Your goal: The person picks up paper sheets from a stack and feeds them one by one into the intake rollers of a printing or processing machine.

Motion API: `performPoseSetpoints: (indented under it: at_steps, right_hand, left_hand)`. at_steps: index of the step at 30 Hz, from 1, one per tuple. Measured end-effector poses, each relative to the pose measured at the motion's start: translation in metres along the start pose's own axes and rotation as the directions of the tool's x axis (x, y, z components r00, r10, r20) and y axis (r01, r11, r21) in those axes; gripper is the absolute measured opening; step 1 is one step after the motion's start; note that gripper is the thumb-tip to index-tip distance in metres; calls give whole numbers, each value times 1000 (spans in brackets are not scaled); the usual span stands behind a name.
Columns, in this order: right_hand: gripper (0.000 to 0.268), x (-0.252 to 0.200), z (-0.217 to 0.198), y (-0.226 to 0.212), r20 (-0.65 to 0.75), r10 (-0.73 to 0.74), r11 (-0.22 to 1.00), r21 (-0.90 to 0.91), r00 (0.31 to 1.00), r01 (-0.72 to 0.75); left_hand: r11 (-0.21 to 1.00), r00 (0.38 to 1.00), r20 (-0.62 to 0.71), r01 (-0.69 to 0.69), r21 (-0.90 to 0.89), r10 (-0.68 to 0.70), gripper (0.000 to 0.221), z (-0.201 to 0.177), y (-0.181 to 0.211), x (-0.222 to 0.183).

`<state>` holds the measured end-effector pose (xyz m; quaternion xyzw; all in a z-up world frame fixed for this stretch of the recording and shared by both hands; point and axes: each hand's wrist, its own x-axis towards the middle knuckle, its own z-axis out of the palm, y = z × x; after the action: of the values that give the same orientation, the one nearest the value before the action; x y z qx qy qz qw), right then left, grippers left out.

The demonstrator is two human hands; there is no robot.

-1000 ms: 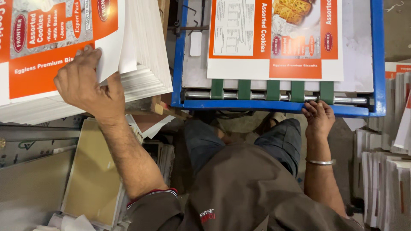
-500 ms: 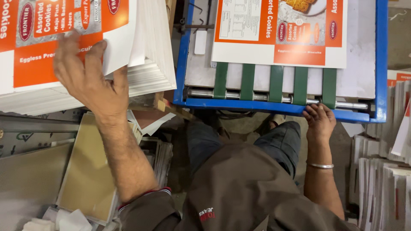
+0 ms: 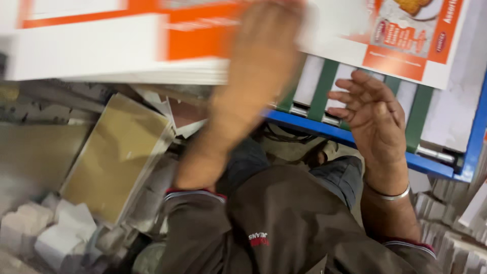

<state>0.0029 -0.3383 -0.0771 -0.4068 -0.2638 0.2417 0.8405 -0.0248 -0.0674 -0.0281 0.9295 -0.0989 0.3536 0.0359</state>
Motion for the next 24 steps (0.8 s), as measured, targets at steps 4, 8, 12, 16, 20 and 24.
performPoseSetpoints:
  at_steps: [4, 8, 12, 16, 20, 24]
  right_hand:
    - [58, 17, 24, 1, -432, 212, 878, 478, 877, 24]
    - [49, 12, -52, 13, -375, 35, 964, 256, 926, 67]
    - [49, -11, -153, 23, -572, -62, 972, 151, 818, 180]
    - [51, -54, -226, 25, -668, -216, 976, -135, 712, 170]
    - [47, -78, -266, 31, -762, -362, 930, -257, 536, 262]
    - [39, -104, -270, 33, -823, -407, 913, -374, 397, 161]
  left_hand:
    - [995, 990, 116, -83, 57, 76, 52, -11, 106, 16]
    - [982, 969, 183, -148, -117, 167, 61, -76, 94, -16]
    - [984, 977, 189, -62, -167, 93, 59, -119, 55, -39]
    - [982, 962, 217, 144, 121, -168, 64, -118, -19, -42]
    - [973, 975, 122, 165, 161, -186, 49, -102, -70, -33]
    - [968, 986, 95, 116, 224, -140, 45, -102, -76, -39]
